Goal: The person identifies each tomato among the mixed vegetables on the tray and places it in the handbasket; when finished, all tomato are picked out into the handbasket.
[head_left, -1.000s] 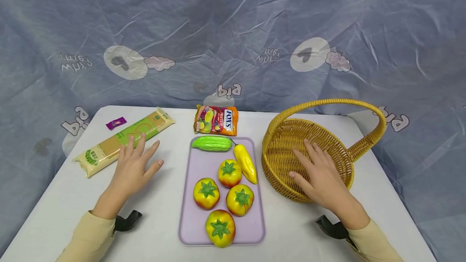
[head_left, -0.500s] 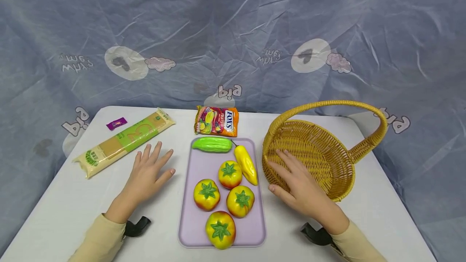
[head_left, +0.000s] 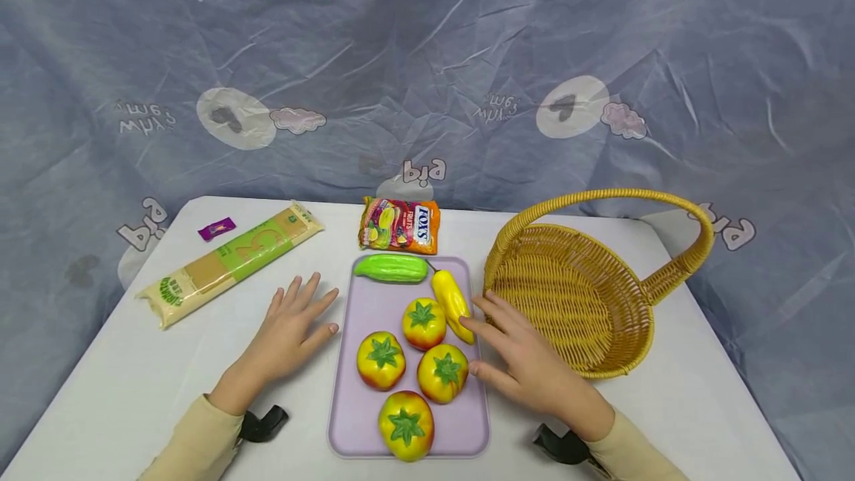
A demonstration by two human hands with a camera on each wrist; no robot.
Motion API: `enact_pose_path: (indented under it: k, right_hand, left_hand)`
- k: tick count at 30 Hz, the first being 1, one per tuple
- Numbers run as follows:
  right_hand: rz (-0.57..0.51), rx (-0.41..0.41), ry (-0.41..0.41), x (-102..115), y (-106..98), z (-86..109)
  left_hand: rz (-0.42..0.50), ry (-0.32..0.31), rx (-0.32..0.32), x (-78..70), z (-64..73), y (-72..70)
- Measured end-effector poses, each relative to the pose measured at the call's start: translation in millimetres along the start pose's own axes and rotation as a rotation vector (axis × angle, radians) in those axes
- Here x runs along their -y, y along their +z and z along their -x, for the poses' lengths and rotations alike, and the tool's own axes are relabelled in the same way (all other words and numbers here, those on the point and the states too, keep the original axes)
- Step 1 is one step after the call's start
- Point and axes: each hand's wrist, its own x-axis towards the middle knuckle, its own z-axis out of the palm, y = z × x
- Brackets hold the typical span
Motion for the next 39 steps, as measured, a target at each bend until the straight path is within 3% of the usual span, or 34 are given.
enact_pose_path:
  k: [20, 32, 39]
  right_hand:
    - [-0.098, 0.026, -0.076, 6, 36, 0.9]
    - [-0.136, 0.028, -0.080, 3, 44, 3.7]
    - [-0.144, 0.015, -0.086, 2, 50, 5.8]
  left_hand:
    - [0.099, 0.046, 0.092, 5.4, 0.0, 21.4]
    - [0.112, 0.082, 0.077, 7.5, -0.9, 25.1]
    - [0.134, 0.138, 0.060, 8.0, 0.7, 29.1]
